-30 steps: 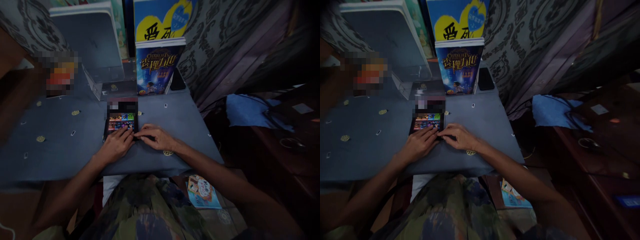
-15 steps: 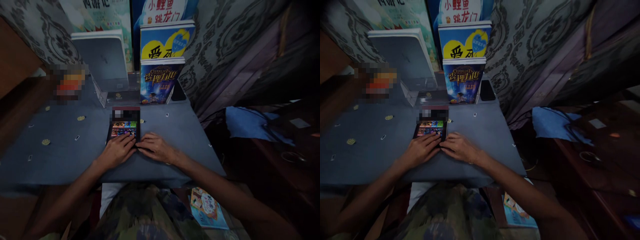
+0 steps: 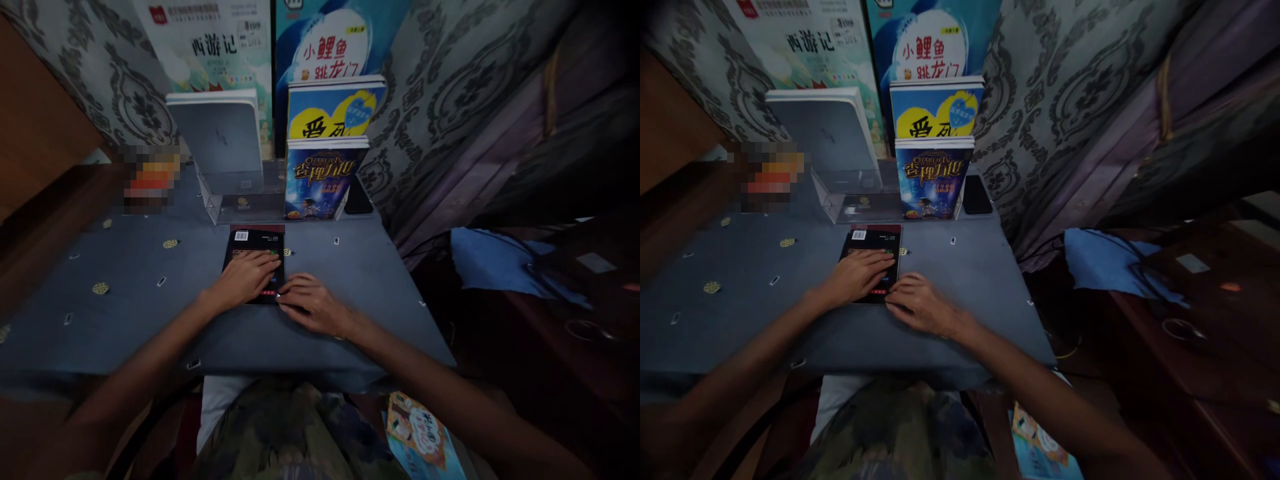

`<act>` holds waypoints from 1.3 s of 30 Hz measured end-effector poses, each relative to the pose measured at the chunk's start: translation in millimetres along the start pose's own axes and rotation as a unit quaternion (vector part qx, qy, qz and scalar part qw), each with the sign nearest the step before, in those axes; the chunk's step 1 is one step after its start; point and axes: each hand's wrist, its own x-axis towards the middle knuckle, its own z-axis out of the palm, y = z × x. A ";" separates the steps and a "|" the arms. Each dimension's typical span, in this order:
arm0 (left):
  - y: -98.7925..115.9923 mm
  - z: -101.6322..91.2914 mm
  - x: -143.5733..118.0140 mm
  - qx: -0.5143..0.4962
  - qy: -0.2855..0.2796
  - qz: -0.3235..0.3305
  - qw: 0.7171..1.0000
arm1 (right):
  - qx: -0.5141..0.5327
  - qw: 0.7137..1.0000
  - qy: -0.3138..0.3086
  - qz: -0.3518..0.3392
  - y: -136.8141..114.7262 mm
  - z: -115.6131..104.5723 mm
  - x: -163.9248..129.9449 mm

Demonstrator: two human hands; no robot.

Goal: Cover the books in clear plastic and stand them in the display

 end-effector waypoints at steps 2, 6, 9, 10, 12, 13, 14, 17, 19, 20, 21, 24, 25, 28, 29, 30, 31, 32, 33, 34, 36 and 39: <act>-5.9 0.7 13.6 0.002 -0.017 -0.006 1.000 | 0.002 1.000 -0.001 -0.003 -0.7 -1.2 0.5; -17.3 4.4 40.4 0.008 -0.037 -0.020 0.999 | 0.009 1.000 0.007 -0.009 -1.3 -2.9 1.0; -25.2 8.7 55.7 0.011 -0.038 -0.030 0.999 | 0.010 1.000 -0.003 0.003 -1.5 -3.8 1.2; -27.3 10.0 59.5 0.010 -0.038 -0.033 0.999 | 0.011 1.000 -0.006 0.006 -1.5 -4.0 1.4; -30.4 12.1 64.6 -0.001 -0.036 -0.044 0.998 | 0.014 1.000 -0.008 0.009 -1.2 -4.2 1.8; -31.5 13.0 66.1 -0.010 -0.033 -0.050 0.998 | 0.015 1.000 -0.009 0.010 -0.9 -4.1 2.1; -32.3 13.9 66.9 -0.019 -0.028 -0.055 0.998 | 0.016 1.000 -0.009 0.012 -0.5 -4.0 2.5; -34.7 17.4 65.9 -0.043 -0.006 -0.058 0.997 | 0.016 1.000 -0.013 0.017 1.3 -3.1 3.3; -37.1 20.4 63.0 -0.057 0.007 -0.053 0.997 | 0.017 1.000 -0.013 0.019 2.8 -2.2 3.6; -38.5 21.8 61.2 -0.065 0.011 -0.048 0.997 | 0.018 1.000 -0.012 0.018 3.5 -1.8 3.7; -40.1 23.1 59.1 -0.072 0.012 -0.042 0.996 | 0.021 1.000 -0.009 0.016 4.3 -1.3 3.7; -45.3 25.2 51.3 -0.086 0.014 -0.029 0.996 | 0.034 0.999 0.007 0.009 5.9 -0.2 3.5; -47.2 25.4 47.9 -0.085 0.015 -0.030 0.996 | 0.039 0.999 0.013 0.007 6.3 -0.1 3.5; -54.4 24.8 34.1 -0.068 0.027 -0.041 0.996 | 0.047 0.999 0.015 0.012 6.8 -0.2 3.6; -57.2 24.3 28.4 -0.059 0.034 -0.047 0.997 | 0.048 0.999 0.013 0.014 6.9 -0.4 3.7; -60.1 23.7 22.1 -0.050 0.041 -0.054 0.996 | 0.049 0.999 0.011 0.017 6.9 -0.6 3.8; -62.9 23.0 15.7 -0.041 0.048 -0.063 0.996 | 0.051 0.998 0.009 0.019 6.9 -0.9 3.9; -65.6 22.3 9.4 -0.032 0.055 -0.075 0.995 | 0.054 0.998 0.009 0.022 6.9 -1.1 4.1; -67.9 21.6 3.4 -0.024 0.061 -0.092 0.994 | 0.060 0.998 0.009 0.024 7.0 -1.4 4.3; -69.7 21.0 -1.9 -0.018 0.067 -0.112 0.991 | 0.066 0.997 0.010 0.029 7.0 -1.6 4.6; -71.7 20.2 -9.8 -0.011 0.077 -0.160 0.984 | 0.078 0.996 0.009 0.043 7.1 -1.9 5.3; -71.0 20.4 -13.8 -0.006 0.082 -0.230 0.970 | 0.085 0.994 0.002 0.071 8.2 -2.2 6.5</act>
